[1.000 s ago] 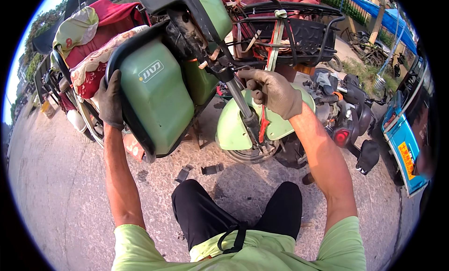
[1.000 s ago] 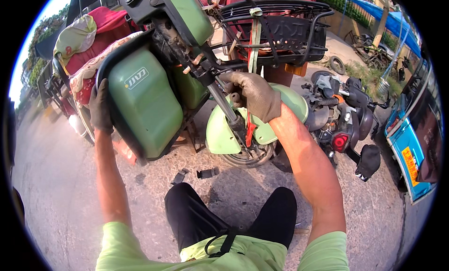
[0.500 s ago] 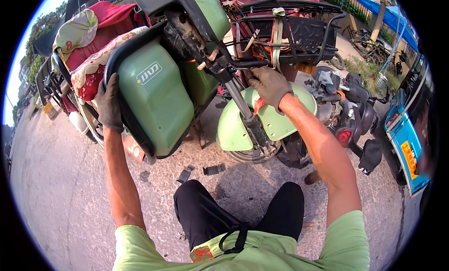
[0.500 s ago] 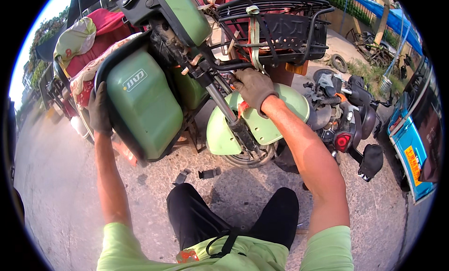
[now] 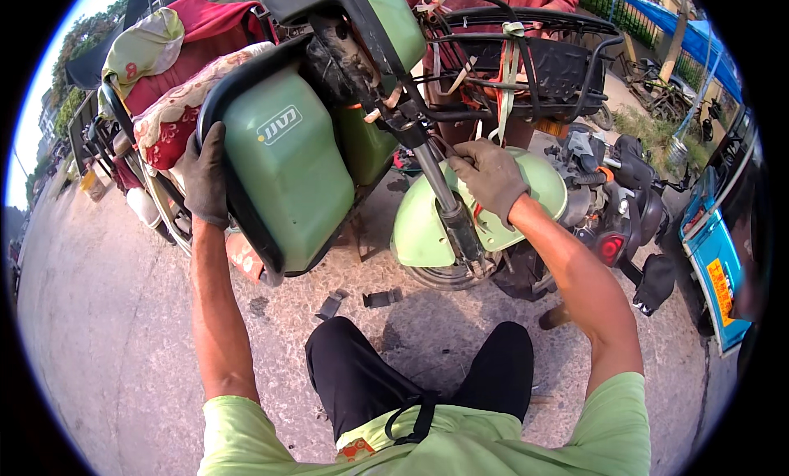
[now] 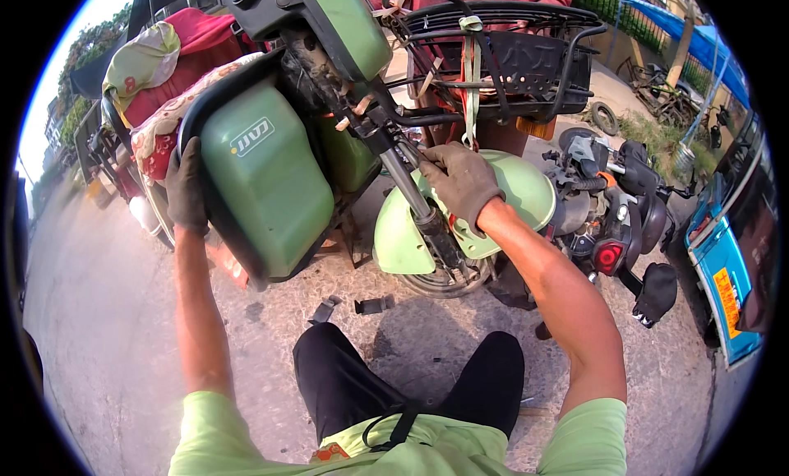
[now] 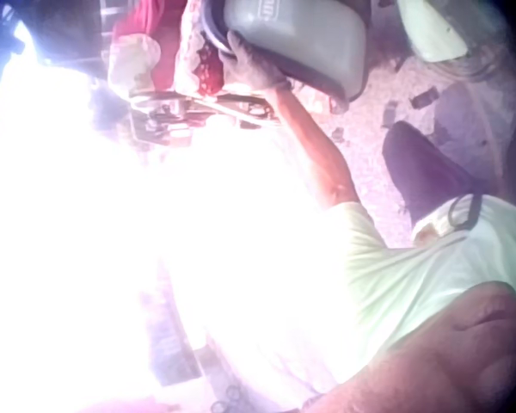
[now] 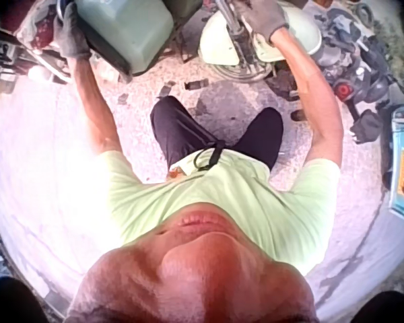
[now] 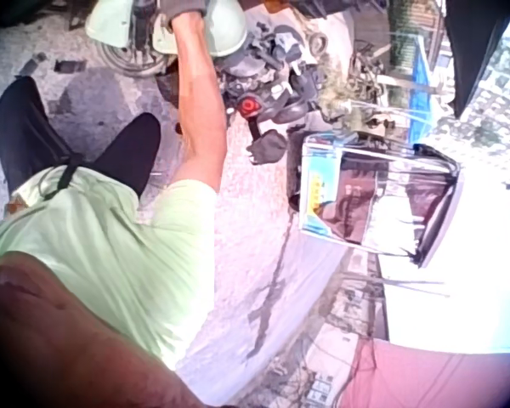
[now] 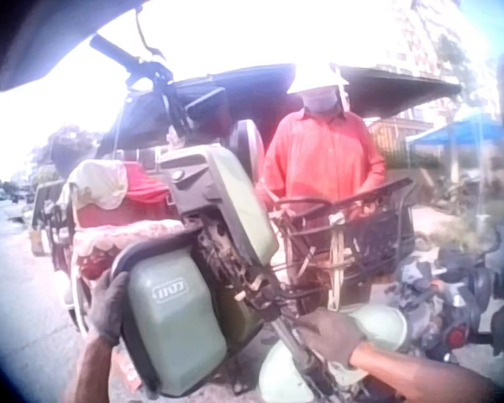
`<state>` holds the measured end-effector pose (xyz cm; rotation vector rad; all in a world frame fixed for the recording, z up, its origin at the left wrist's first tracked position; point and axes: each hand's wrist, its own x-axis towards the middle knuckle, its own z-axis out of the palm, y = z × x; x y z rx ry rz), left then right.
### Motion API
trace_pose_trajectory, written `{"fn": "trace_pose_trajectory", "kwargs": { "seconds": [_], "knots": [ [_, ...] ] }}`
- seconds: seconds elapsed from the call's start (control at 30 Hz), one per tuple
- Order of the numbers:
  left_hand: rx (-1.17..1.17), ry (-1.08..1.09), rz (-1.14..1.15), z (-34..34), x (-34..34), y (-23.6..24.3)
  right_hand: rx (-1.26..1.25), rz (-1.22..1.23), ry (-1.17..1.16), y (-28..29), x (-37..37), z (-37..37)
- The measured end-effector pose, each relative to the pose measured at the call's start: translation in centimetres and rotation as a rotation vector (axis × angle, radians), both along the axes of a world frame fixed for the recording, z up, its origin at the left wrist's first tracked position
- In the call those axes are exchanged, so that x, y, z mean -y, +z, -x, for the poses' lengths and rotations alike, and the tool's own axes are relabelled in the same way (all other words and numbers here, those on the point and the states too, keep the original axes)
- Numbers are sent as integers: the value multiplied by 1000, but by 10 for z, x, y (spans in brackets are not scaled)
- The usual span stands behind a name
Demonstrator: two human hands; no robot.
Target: The person sits on the ground and uses a tool to tighten or adjust a bolt on the front fork of a green scooter. The person holds the scooter steady with the left hand while manipulating the tool with the right hand.
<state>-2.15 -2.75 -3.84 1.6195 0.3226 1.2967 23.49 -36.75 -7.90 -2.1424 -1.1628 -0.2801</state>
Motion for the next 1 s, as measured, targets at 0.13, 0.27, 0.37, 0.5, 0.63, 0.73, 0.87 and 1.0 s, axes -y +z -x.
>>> {"fn": "trace_pose_trajectory", "kwargs": {
  "seconds": [0.13, 0.27, 0.37, 0.5, 0.63, 0.73, 0.87, 1.0],
  "knots": [
    [-32, 17, 2, 2, 8, 4, -244, -77, -17, 23, 11, 13],
    [-40, 25, -13, 0, 2, 3, -211, -136, -50, 34, 16, 17],
    [-55, 46, -13, 2, 2, 3, -293, -171, -75, 43, 13, 23],
    [-51, 1, 11, 2, 2, 2, -427, -188, -106, 48, 7, 32],
    [-13, -15, 22, 0, -4, -1, -520, -275, -6, 40, 5, 22],
    [-15, -11, 25, 1, 3, 2, -553, -284, 20, 40, 5, 19],
    [-12, -15, 30, 3, 7, 4, -588, -189, 8, 50, 7, 23],
    [-1, -44, 33, 0, 0, 0, -671, -83, 40, 58, 13, 19]
  ]
}}
